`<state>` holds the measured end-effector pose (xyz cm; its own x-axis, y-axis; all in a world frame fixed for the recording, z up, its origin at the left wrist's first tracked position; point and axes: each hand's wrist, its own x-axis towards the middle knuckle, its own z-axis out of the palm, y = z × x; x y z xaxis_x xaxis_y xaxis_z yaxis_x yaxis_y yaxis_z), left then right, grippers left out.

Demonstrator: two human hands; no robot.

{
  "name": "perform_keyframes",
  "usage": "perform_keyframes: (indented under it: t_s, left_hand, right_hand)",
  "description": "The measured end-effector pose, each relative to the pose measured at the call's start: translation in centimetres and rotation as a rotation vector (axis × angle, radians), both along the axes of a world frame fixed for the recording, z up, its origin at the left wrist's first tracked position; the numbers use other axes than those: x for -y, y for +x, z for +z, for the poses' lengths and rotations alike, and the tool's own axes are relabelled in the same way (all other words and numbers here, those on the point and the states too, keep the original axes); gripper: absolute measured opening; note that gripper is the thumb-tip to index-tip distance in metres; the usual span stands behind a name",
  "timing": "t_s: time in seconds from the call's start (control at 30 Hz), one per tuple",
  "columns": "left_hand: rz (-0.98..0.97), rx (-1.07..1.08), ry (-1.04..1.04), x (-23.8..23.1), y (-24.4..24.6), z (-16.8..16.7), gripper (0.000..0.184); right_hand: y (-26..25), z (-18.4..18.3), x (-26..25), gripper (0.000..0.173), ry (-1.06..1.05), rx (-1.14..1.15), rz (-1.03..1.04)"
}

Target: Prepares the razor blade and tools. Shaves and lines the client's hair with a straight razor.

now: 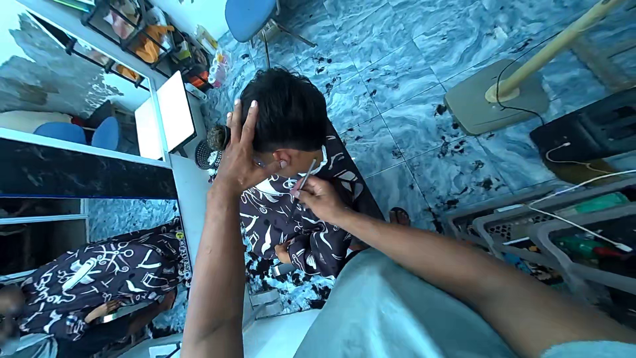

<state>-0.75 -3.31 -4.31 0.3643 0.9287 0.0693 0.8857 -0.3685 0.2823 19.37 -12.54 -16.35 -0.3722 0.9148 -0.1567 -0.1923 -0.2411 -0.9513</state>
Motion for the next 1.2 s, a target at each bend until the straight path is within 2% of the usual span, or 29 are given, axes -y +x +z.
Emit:
perform_keyframes:
  t_s: [0.17,0.57,0.8,0.93,1.1,1.2]
  left_hand:
    - [0.007,-0.046,-0.037,-0.9,-0.1,0.3,0.124]
    - [-0.011,-0.054,-0.029,-1.4,-0.1,0.3,0.124]
    - [0.005,-0.049,-0.040,-1.3,0.0,0.4,0.122]
    - [0.009,-0.054,-0.046,-1.2,0.2,0.5,0.124]
    - [0.000,-0.051,-0.037,-1.3,-0.1,0.3,0.123]
    - [-0.005,-0.048,-0.034,-1.3,-0.2,0.3,0.124]
  right_hand:
    - [-2.8,0.1,-1.2,0.017,-0.079,0.073,0.016]
    - [-2.9,0.6,-1.6,0.022,-0.130,0.064,0.026]
    - [-3.0,1.3,-1.5,0.022,-0.337,-0.110,0.022]
    - [-3.0,1.6,-1.7,0.022,-0.309,-0.094,0.040]
    - [-2.5,1.7,-1.5,0.021,-0.463,-0.211,0.007]
    - [-2.6,2.1,-1.4,0.020,-0.409,-0.178,0.049]
